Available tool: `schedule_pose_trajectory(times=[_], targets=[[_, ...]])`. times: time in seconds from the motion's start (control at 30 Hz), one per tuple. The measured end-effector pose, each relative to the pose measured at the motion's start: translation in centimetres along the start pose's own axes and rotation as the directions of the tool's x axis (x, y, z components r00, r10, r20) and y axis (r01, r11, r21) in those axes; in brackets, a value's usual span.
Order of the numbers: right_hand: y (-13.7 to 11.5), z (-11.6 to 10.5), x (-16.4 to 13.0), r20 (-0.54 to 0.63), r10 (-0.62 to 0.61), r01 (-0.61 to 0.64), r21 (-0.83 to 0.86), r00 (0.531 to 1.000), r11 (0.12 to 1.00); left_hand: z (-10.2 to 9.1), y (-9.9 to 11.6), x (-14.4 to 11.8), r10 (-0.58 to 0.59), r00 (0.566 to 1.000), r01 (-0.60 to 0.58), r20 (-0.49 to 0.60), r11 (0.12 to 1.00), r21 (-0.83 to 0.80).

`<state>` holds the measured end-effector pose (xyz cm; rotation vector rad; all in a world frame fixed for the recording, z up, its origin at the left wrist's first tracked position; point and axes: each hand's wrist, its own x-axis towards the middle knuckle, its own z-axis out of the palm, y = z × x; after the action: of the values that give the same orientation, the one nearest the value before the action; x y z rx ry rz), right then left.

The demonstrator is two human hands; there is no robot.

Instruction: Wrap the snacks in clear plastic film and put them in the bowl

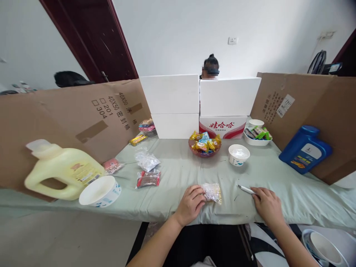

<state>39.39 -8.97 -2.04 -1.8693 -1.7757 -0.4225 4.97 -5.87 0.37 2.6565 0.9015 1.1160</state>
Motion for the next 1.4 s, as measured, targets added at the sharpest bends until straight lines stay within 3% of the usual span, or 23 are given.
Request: schedule_pose_trajectory(times=[0.1,0.2,0.3,0.37,0.47,0.6,0.67,0.73,0.83,0.9,1.0,1.07,1.1,1.2,1.27,1.33,1.4], targets=[[-2.3,-0.7,0.7,0.056,-0.13,0.122,0.123,0.99,0.985,0.3,0.0,0.0,-0.021,0.999,0.019,-0.04,0.999,-0.033],[-7.6,-1.9,2.1,0.087,-0.293,0.259,0.279,0.952,0.925,0.5,-0.2,-0.1,-0.037,0.997,0.032,-0.068,0.997,-0.077],[-12.2,-2.8,3.4,0.187,-0.447,0.395,0.261,0.875,0.881,0.6,-0.4,-0.3,-0.076,0.994,0.066,-0.08,0.99,-0.123],[-13.2,-2.9,3.8,0.233,-0.486,0.437,0.233,0.842,0.869,0.6,-0.5,-0.4,-0.097,0.992,0.086,-0.077,0.986,-0.143],[-10.5,-2.4,3.1,0.264,-0.449,0.404,0.21,0.854,0.89,0.6,-0.5,-0.5,-0.131,0.989,0.119,-0.064,0.979,-0.164],[-2.5,-1.5,1.1,0.287,-0.277,0.249,0.13,0.917,0.96,0.8,-0.5,-0.8,-0.221,0.975,0.215,-0.02,0.962,-0.168],[0.3,-1.3,0.4,0.242,-0.171,0.162,0.055,0.955,0.985,0.9,-0.5,-0.8,-0.239,0.971,0.237,0.001,0.959,-0.156],[0.6,-1.3,0.3,0.126,-0.093,0.089,0.037,0.988,0.995,0.9,-0.5,-0.7,-0.261,0.965,0.26,0.007,0.955,-0.146],[-3.9,-1.6,0.8,0.006,-0.108,0.104,0.224,0.994,0.969,0.8,-0.5,-0.2,-0.264,0.964,0.265,0.025,0.957,-0.121],[-8.6,-1.6,1.4,0.034,-0.228,0.197,0.39,0.973,0.9,0.6,-0.3,0.2,-0.245,0.969,0.248,0.038,0.962,-0.115],[-14.3,-1.2,2.2,0.064,-0.387,0.31,0.485,0.92,0.817,0.3,-0.2,0.4,-0.295,0.955,0.292,0.013,0.935,-0.204],[-15.7,-0.6,2.5,0.064,-0.406,0.325,0.493,0.912,0.807,-0.1,-0.4,-0.1,-0.424,0.904,0.394,-0.045,0.87,-0.296],[-15.6,-0.2,2.5,0.055,-0.385,0.31,0.493,0.921,0.813,-0.4,-0.5,-0.6,-0.508,0.858,0.453,-0.081,0.821,-0.348],[-12.7,0.6,2.2,0.003,-0.242,0.204,0.524,0.97,0.827,-1.3,-1.1,-2.5,-0.728,0.672,0.577,-0.134,0.629,-0.521],[-9.8,0.7,1.5,-0.007,-0.092,0.081,0.549,0.996,0.832,-1.9,-1.4,-3.9,-0.804,0.584,0.605,-0.115,0.525,-0.599],[-7.1,0.4,0.7,0.02,0.064,-0.065,0.54,0.998,0.839,-2.5,-1.4,-4.8,-0.832,0.528,0.619,-0.173,0.516,-0.592],[-5.5,-0.4,0.1,0.033,0.196,-0.186,0.505,0.98,0.843,-3.1,-1.1,-5.2,-0.795,0.497,0.628,-0.348,0.607,-0.487]])
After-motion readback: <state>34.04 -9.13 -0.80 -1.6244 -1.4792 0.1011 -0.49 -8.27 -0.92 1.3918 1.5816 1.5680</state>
